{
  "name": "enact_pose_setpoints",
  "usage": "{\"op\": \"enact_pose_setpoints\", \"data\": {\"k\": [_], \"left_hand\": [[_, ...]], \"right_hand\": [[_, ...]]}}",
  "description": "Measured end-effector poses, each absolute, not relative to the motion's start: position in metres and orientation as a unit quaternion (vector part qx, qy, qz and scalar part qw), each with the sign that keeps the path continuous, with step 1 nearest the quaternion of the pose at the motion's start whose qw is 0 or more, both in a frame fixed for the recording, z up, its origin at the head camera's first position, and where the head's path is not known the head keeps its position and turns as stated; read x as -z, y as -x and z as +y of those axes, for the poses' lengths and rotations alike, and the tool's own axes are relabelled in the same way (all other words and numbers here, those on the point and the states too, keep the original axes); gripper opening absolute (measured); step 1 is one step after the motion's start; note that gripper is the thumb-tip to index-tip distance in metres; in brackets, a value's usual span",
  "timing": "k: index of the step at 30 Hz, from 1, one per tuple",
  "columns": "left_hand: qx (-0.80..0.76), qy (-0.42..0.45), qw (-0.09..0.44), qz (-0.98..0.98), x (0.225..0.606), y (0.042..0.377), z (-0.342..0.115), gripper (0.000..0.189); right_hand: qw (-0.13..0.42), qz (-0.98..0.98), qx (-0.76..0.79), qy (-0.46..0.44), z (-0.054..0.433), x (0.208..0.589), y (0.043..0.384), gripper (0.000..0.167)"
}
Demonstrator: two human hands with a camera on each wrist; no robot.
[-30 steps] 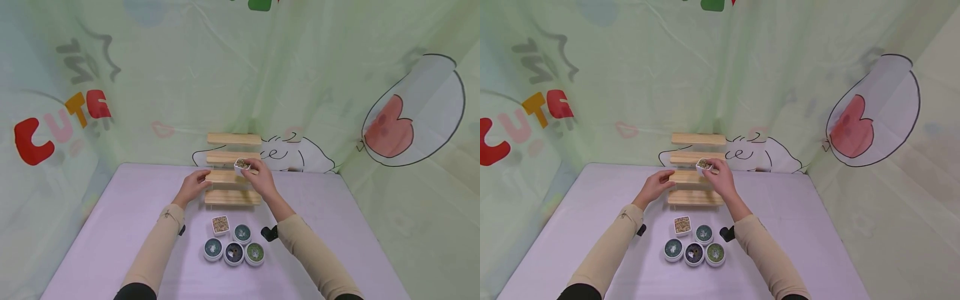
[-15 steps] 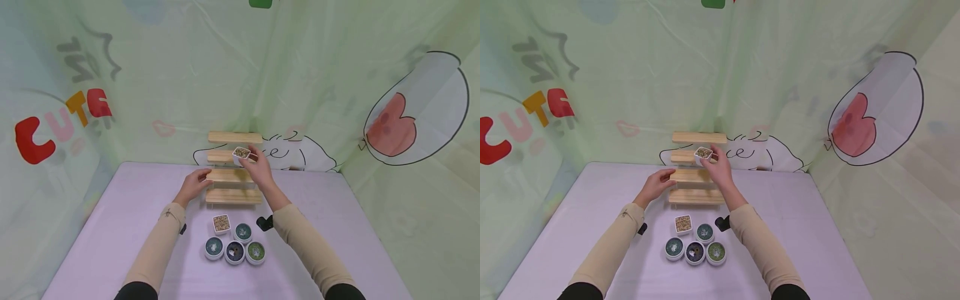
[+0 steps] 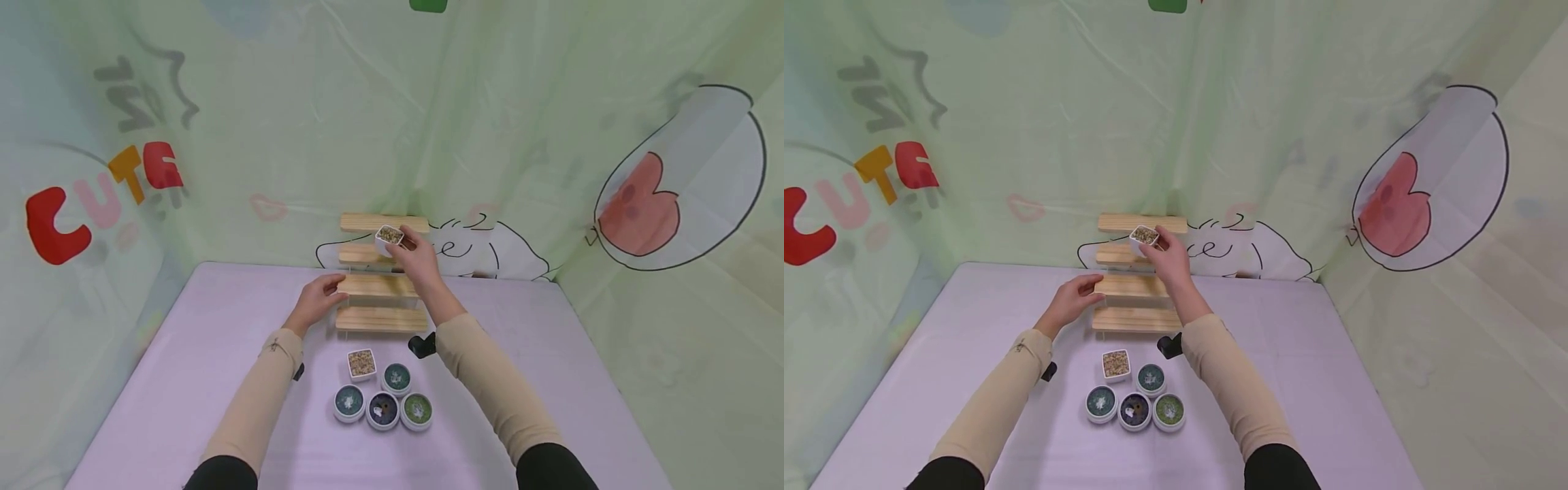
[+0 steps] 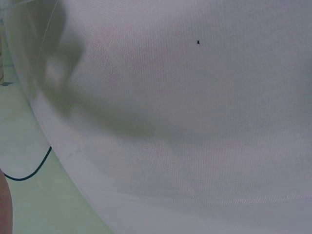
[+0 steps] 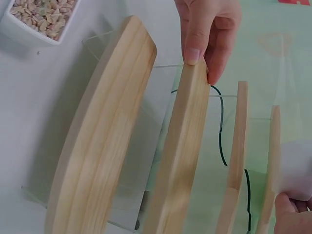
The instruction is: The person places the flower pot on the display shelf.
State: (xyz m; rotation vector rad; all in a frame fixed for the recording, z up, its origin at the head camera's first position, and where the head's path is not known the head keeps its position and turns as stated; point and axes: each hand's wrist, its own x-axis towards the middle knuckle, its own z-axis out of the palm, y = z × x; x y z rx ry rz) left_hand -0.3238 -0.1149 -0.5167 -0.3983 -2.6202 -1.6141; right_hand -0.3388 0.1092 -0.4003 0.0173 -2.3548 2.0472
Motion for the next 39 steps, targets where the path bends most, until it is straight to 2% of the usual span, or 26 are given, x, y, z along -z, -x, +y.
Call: {"op": "enact_pose_setpoints", "data": {"k": [12, 18, 26, 39], "left_hand": [[0.511, 0.126, 0.013, -0.850, 0.515, 0.328, -0.117, 0.055], [0.517, 0.135, 0.024, -0.845, 0.519, 0.328, -0.117, 0.053], [0.526, 0.115, -0.001, -0.842, 0.519, 0.323, -0.116, 0.053], [0.521, 0.115, 0.008, -0.846, 0.517, 0.325, -0.116, 0.053]], "right_hand": [[0.030, -0.759, -0.650, -0.015, 0.096, 0.386, 0.359, 0.062], [0.021, -0.750, -0.662, -0.007, 0.088, 0.384, 0.367, 0.064], [0.026, -0.763, -0.645, 0.004, 0.076, 0.388, 0.375, 0.063], [0.022, -0.792, -0.610, -0.006, 0.066, 0.384, 0.386, 0.062]]}}
